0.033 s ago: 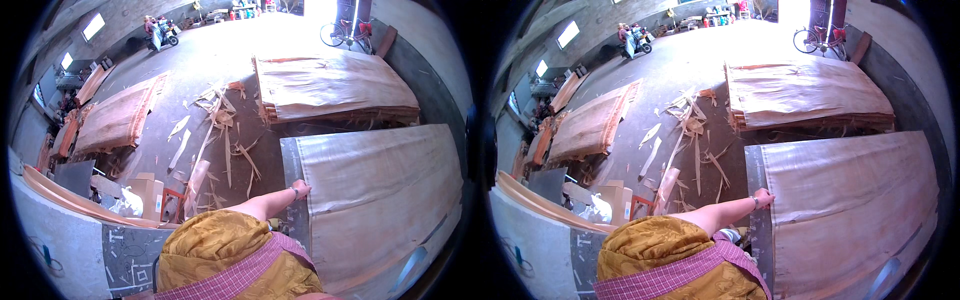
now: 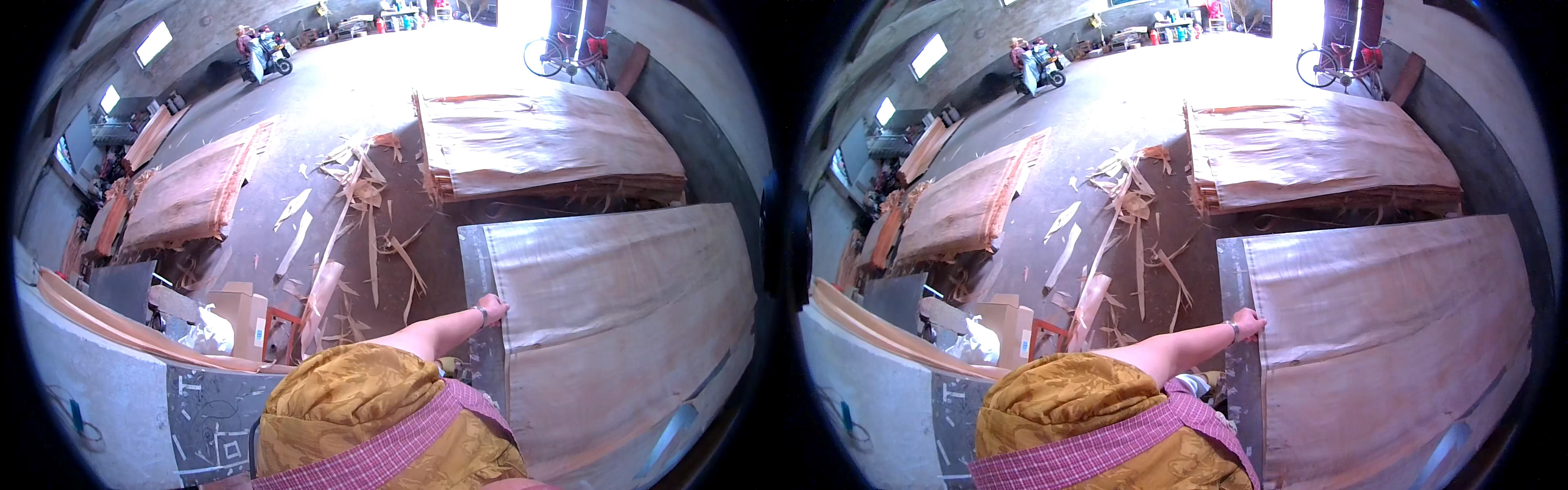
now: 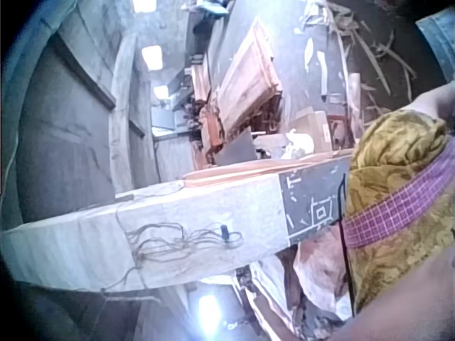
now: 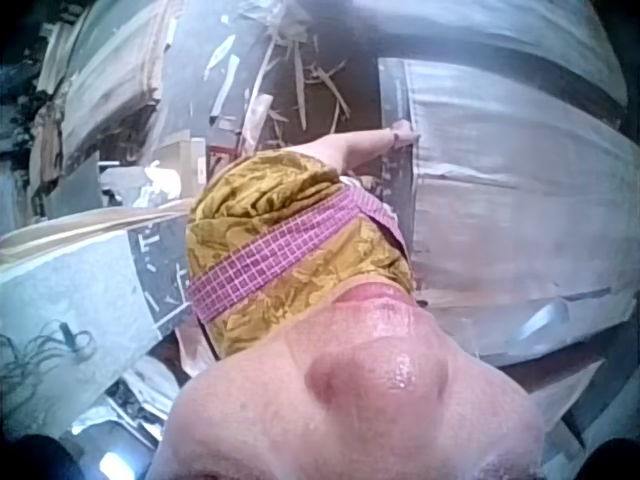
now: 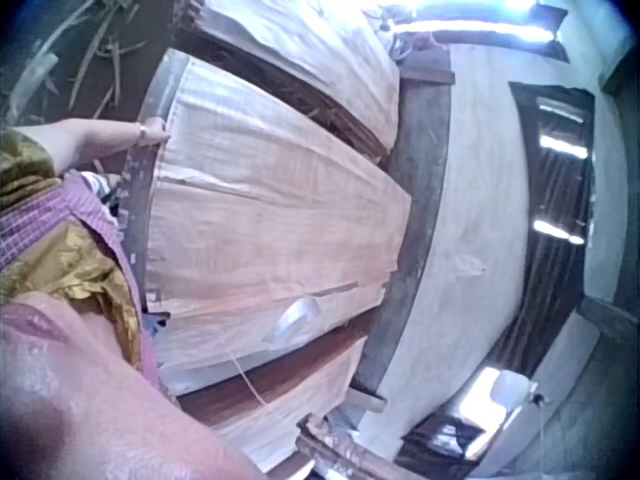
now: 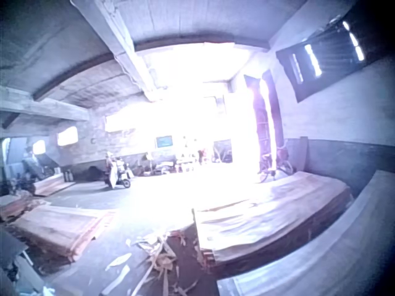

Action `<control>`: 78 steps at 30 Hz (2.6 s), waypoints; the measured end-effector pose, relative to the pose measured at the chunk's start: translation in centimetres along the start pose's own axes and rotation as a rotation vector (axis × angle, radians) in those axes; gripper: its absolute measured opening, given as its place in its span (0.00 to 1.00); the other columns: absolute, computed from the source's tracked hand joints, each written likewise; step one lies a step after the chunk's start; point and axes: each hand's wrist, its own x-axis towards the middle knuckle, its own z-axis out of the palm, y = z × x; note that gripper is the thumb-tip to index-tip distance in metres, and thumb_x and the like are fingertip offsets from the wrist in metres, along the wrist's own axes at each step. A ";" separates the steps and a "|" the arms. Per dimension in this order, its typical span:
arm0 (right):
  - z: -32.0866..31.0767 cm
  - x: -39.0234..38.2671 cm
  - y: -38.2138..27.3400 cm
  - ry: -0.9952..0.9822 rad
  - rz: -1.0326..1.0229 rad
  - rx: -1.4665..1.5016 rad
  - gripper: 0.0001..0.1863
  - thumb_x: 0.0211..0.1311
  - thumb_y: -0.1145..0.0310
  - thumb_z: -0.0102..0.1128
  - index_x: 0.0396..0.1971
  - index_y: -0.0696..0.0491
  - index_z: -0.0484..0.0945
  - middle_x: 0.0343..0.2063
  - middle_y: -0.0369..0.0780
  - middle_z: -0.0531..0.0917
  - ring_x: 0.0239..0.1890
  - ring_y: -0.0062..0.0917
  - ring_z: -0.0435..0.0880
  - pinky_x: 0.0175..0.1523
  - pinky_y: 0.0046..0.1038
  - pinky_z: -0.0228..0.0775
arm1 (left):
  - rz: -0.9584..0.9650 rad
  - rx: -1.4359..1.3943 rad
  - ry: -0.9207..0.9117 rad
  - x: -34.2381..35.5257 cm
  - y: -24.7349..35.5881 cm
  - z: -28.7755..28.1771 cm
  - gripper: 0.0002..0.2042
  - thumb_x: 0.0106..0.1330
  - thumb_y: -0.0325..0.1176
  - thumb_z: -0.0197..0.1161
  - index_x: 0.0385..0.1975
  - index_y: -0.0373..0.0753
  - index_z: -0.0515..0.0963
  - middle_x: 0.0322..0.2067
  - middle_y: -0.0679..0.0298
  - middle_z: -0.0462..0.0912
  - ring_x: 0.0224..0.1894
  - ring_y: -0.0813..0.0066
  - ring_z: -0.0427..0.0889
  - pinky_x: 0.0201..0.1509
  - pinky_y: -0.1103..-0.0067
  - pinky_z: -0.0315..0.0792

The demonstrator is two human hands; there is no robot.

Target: The person cuts a large sheet of wood veneer using a hand knife, peeling back the cut section and trimming edges while it sits on a large stack of similar sheets.

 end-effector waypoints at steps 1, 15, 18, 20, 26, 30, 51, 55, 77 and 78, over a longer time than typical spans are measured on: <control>-0.1 0.0 0.0 -0.001 0.001 0.001 0.25 0.61 0.45 0.57 0.32 0.57 0.76 0.21 0.42 0.76 0.24 0.32 0.75 0.28 0.31 0.63 | 0.000 0.008 -0.004 0.0 0.1 0.1 0.13 0.61 0.41 0.62 0.25 0.37 0.79 0.21 0.62 0.83 0.19 0.74 0.83 0.21 0.78 0.77; -0.9 -0.4 -0.2 -0.041 0.042 0.041 0.23 0.61 0.46 0.58 0.31 0.55 0.75 0.17 0.40 0.73 0.20 0.28 0.72 0.24 0.29 0.60 | -0.003 0.009 0.013 0.3 -0.5 0.3 0.12 0.62 0.41 0.60 0.26 0.38 0.80 0.19 0.62 0.83 0.18 0.74 0.82 0.22 0.77 0.77; -1.4 -0.7 0.0 -0.047 0.052 0.052 0.23 0.61 0.46 0.58 0.31 0.55 0.75 0.16 0.39 0.73 0.20 0.28 0.72 0.23 0.29 0.60 | -0.012 0.016 0.019 0.1 -0.7 0.1 0.12 0.62 0.41 0.60 0.26 0.39 0.80 0.19 0.62 0.83 0.17 0.74 0.82 0.22 0.77 0.77; -1.8 -1.0 0.1 -0.054 0.063 0.069 0.23 0.61 0.46 0.58 0.30 0.54 0.75 0.16 0.39 0.72 0.19 0.27 0.72 0.22 0.28 0.59 | -0.022 -0.007 0.028 0.0 -0.7 0.0 0.12 0.62 0.41 0.61 0.25 0.39 0.80 0.20 0.62 0.83 0.17 0.74 0.82 0.22 0.77 0.78; -6.4 -2.2 2.3 0.008 0.155 0.243 0.22 0.61 0.46 0.58 0.30 0.53 0.75 0.14 0.37 0.71 0.18 0.26 0.71 0.21 0.27 0.58 | 0.037 0.062 0.022 1.4 0.4 1.4 0.11 0.60 0.39 0.61 0.23 0.38 0.82 0.20 0.62 0.83 0.19 0.72 0.83 0.24 0.74 0.78; -11.4 -6.2 5.9 0.121 0.283 0.361 0.21 0.61 0.47 0.58 0.29 0.53 0.74 0.13 0.37 0.70 0.17 0.25 0.70 0.19 0.26 0.57 | 0.056 0.069 -0.047 3.3 -1.6 0.7 0.10 0.57 0.37 0.59 0.23 0.37 0.82 0.19 0.62 0.81 0.17 0.75 0.79 0.22 0.75 0.74; -4.5 -8.2 11.1 0.566 -0.349 -0.060 0.14 0.57 0.62 0.65 0.23 0.55 0.74 0.14 0.36 0.75 0.14 0.22 0.71 0.20 0.28 0.62 | -0.073 -0.160 -0.179 3.6 -0.9 -0.4 0.15 0.63 0.40 0.64 0.34 0.33 0.72 0.25 0.56 0.80 0.19 0.63 0.82 0.12 0.80 0.65; -5.4 -6.5 11.0 0.351 -0.112 0.404 0.12 0.59 0.62 0.63 0.20 0.49 0.73 0.11 0.31 0.71 0.09 0.15 0.66 0.14 0.22 0.54 | -0.045 -0.165 -0.205 3.5 -0.4 0.5 0.14 0.63 0.40 0.63 0.33 0.34 0.73 0.25 0.57 0.80 0.19 0.64 0.82 0.12 0.81 0.65; -25.5 -13.9 27.0 0.777 0.163 -0.187 0.19 0.57 0.54 0.64 0.25 0.57 0.78 0.19 0.42 0.81 0.19 0.32 0.78 0.27 0.32 0.70 | -0.041 -0.122 -0.105 3.3 -0.7 0.8 0.12 0.63 0.39 0.63 0.30 0.35 0.74 0.22 0.59 0.79 0.17 0.67 0.80 0.11 0.81 0.63; -26.9 -14.2 28.7 0.773 0.191 -0.217 0.21 0.56 0.52 0.63 0.30 0.59 0.79 0.24 0.45 0.82 0.25 0.37 0.80 0.33 0.35 0.71 | -0.047 -0.126 -0.101 3.4 -0.9 0.9 0.12 0.63 0.39 0.62 0.30 0.35 0.74 0.22 0.59 0.79 0.17 0.67 0.80 0.11 0.81 0.63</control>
